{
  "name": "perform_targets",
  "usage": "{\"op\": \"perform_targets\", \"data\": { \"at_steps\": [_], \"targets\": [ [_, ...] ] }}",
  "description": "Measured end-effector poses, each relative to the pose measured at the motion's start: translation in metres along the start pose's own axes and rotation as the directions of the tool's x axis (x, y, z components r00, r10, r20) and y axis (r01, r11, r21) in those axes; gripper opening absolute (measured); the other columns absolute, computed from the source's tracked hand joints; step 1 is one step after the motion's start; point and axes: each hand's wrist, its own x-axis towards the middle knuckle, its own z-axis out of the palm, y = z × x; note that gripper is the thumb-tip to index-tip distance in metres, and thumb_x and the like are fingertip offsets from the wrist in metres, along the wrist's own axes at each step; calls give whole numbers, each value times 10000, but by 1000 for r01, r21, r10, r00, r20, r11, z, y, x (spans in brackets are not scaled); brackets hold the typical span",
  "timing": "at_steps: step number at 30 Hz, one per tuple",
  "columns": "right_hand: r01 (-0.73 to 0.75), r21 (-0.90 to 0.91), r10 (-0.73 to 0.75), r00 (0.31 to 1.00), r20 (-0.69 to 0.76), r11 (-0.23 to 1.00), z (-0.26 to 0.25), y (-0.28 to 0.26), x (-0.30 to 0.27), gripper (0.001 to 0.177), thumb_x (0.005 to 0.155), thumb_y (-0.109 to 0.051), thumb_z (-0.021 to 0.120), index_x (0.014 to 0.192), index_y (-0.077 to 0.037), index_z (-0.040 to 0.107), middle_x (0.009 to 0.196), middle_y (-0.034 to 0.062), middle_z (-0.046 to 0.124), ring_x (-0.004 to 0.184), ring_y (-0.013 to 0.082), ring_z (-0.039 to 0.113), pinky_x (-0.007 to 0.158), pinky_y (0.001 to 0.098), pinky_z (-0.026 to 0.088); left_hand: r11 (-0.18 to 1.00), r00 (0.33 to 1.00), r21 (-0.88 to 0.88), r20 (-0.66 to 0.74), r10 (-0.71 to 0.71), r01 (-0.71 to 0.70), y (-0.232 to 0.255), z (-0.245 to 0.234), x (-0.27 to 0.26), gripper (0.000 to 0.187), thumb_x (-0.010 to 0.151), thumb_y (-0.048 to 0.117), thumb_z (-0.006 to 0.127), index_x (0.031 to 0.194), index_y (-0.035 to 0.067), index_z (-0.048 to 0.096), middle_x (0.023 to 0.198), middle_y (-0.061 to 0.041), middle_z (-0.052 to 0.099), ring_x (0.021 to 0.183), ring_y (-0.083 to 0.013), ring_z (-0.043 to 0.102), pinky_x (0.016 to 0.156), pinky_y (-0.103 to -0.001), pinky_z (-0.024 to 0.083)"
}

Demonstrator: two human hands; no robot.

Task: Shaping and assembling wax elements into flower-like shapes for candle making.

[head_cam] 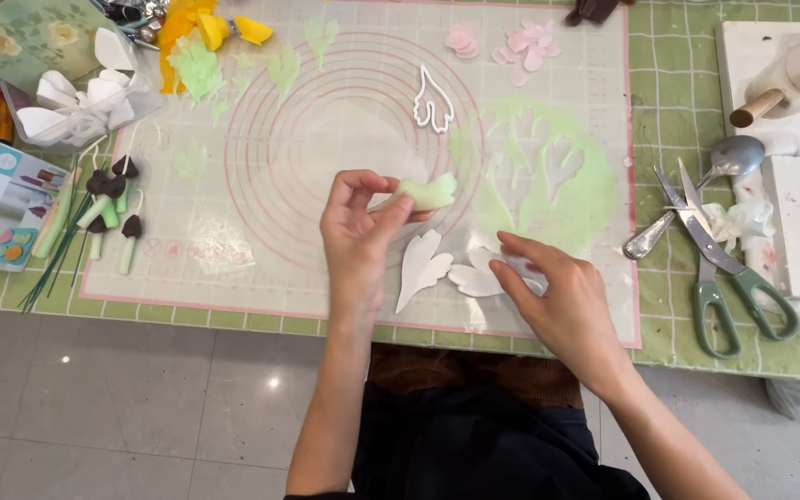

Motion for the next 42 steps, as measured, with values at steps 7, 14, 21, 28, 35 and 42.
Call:
{"op": "perform_targets", "data": {
  "at_steps": [7,14,21,28,35,42],
  "targets": [
    [84,806,-276,956,101,587,10,5,19,565,1061,-255,539,1523,41,402,1505,185,546,1379,255,574,1106,388,519,803,957,536,30,288,-259,-4,38,-26,211,956,-75,669,1119,1,558,1124,-94,634,1032,-214,746,871,-375,611],
    [-363,930,-64,928,366,50,20,11,32,593,1103,-363,349,1553,22,384,1392,164,584,1272,253,566,1112,454,434,163,646,636,674,357,-754,21,62,-43,273,810,6,767,1040,39,623,1069,-121,678,1131,-327,683,1066,-513,486],
    [-321,942,-134,934,332,100,21,6,27,502,1092,-234,406,1511,41,437,1316,156,619,1248,228,609,1094,475,516,711,977,670,138,161,-212,14,38,-22,388,880,151,822,1202,38,636,1148,-64,727,1071,-204,689,990,-368,533],
    [-144,919,-151,966,211,367,28,12,23,532,1055,-121,510,1558,-1,386,1119,135,713,1043,174,692,921,378,590,869,988,489,154,-1,-76,-12,31,-22,376,886,92,799,1223,61,634,1046,-43,702,965,-121,697,888,-305,578],
    [9,771,-190,971,145,637,25,11,21,538,983,-4,625,1497,31,471,975,83,732,841,124,719,750,268,566,898,985,434,171,-4,-71,-10,28,-18,323,932,44,707,1240,42,610,940,-9,690,862,-92,660,840,-279,547],
    [6,713,-175,971,164,701,23,9,21,540,970,10,636,1492,19,497,956,93,741,822,122,712,722,257,561,967,991,253,116,-65,34,-13,31,-11,332,904,-15,640,1227,45,587,895,-9,654,796,-71,601,767,-245,494]
  ]
}}
